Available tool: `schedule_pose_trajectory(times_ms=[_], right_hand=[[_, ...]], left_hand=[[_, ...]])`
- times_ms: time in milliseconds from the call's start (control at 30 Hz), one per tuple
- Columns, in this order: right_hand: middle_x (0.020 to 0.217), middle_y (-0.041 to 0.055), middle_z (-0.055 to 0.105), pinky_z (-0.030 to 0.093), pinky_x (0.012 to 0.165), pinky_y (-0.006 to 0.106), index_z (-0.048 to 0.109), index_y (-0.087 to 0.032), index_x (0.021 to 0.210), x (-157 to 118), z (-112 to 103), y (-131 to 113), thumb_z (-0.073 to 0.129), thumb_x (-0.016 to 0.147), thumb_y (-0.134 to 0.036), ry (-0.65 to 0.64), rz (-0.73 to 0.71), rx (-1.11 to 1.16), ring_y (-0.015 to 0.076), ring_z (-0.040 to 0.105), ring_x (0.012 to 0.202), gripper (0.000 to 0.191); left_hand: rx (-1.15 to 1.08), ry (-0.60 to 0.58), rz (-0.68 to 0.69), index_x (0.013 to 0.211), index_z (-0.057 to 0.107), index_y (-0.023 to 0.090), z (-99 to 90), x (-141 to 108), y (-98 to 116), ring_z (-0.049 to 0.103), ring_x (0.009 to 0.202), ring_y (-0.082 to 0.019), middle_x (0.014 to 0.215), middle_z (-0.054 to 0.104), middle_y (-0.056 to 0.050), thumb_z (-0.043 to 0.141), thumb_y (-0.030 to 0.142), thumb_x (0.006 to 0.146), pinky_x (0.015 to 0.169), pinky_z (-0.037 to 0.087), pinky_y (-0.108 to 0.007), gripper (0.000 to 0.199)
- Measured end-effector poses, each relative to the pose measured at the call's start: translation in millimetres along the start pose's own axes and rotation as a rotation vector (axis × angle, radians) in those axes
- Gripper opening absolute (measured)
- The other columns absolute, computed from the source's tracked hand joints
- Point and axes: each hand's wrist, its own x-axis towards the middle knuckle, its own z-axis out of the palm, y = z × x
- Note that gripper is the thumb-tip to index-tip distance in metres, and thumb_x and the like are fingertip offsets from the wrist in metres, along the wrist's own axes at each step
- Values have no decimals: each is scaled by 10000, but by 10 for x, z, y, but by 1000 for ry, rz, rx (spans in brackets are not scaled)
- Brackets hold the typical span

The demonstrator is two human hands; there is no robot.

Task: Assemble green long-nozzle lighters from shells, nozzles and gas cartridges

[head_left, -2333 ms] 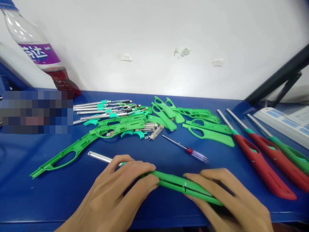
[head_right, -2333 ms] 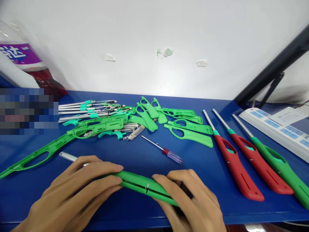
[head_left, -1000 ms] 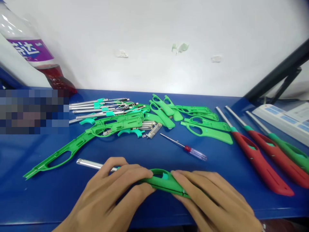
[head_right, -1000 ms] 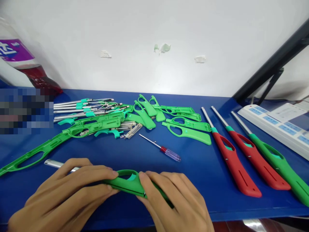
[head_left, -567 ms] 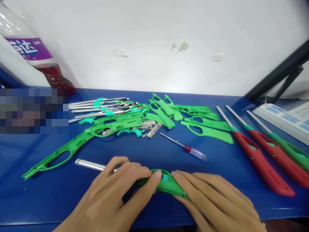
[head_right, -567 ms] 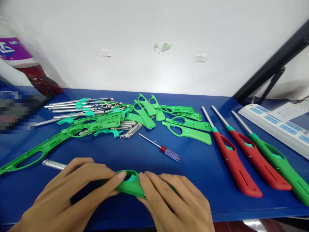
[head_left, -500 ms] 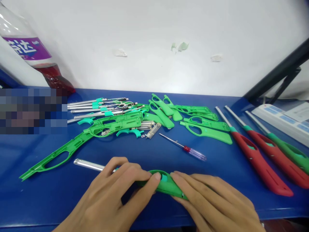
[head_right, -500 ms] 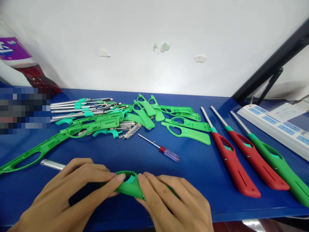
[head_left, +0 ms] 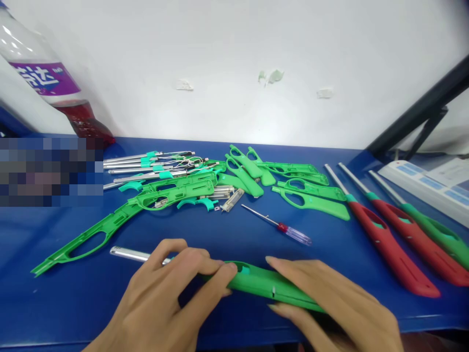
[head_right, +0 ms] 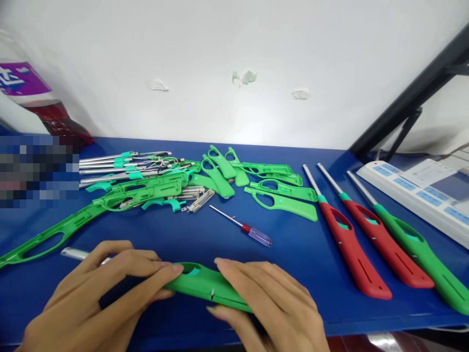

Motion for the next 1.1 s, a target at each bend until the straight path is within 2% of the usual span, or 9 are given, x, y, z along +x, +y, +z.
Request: schedule_pose_trajectory(times_ms=[67,167,267,400,533,733,833,967,1100], right_hand=[[1095,-9,855,661,850,194,745,-219,1229,18,2,12,636,1071,-304,14,-36,45,135,827,935,210],[1060,12,861,676,824,212,785,-206,1144,37,-5,33,626,1072,-266,40,-76,70,155,836,905,184],[1051,18,862,680,809,219,803,-211,1078,30,-30,41,627,1068,-243,52,-80,82,161,839,901,179],[1057,16,861,683,794,230,801,-223,1102,-13,-44,55,636,1061,-239,40,-53,75,173,840,911,171],[1075,17,857,681,794,224,788,-231,1161,-47,-15,93,664,1042,-250,61,-24,99,175,835,927,173],[1167,13,835,675,873,251,755,-257,1250,-70,-54,79,705,994,-183,-3,72,109,189,814,1014,271],[1128,1,840,683,838,273,763,-284,1228,-70,-46,21,700,997,-200,37,113,128,198,819,971,254],[1051,-6,846,693,833,315,789,-310,1163,-67,-11,-56,727,985,-239,107,182,163,219,828,932,201],[1121,-5,841,675,882,254,781,-312,1165,-58,-51,-22,753,985,-341,123,237,184,199,830,964,185]], left_hand=[[9,-4,18,1275,715,242,-14,17,-1,687,975,-146,1044,739,-2,549,25,1036,1049,491,-346,363],[18,-48,39,1273,714,243,-41,23,-8,677,973,-136,1019,736,-2,463,-63,1002,1026,486,-333,480],[4,-99,27,1340,690,271,-48,2,-10,672,1016,-144,1089,745,-6,439,-89,985,1050,486,-350,564],[-16,-79,15,1444,625,227,-42,28,-2,659,1015,-165,1142,743,-21,544,64,1074,1092,444,-392,413],[23,-61,17,1514,545,110,-31,124,-13,620,1093,-197,1176,716,-74,600,208,1099,1052,409,-389,430],[-77,-26,20,1330,659,97,28,180,-31,608,1115,-176,1152,765,-48,571,170,1107,1128,360,-392,251],[-104,13,10,1221,716,141,34,201,-18,634,1020,-142,1045,781,8,552,183,1120,1078,384,-352,197],[-78,77,-13,1115,747,163,-9,253,12,660,906,-111,950,795,42,518,197,1139,989,412,-332,233],[-41,112,-9,1052,767,165,-56,298,32,675,864,-104,919,809,53,527,200,1136,925,432,-328,257]])
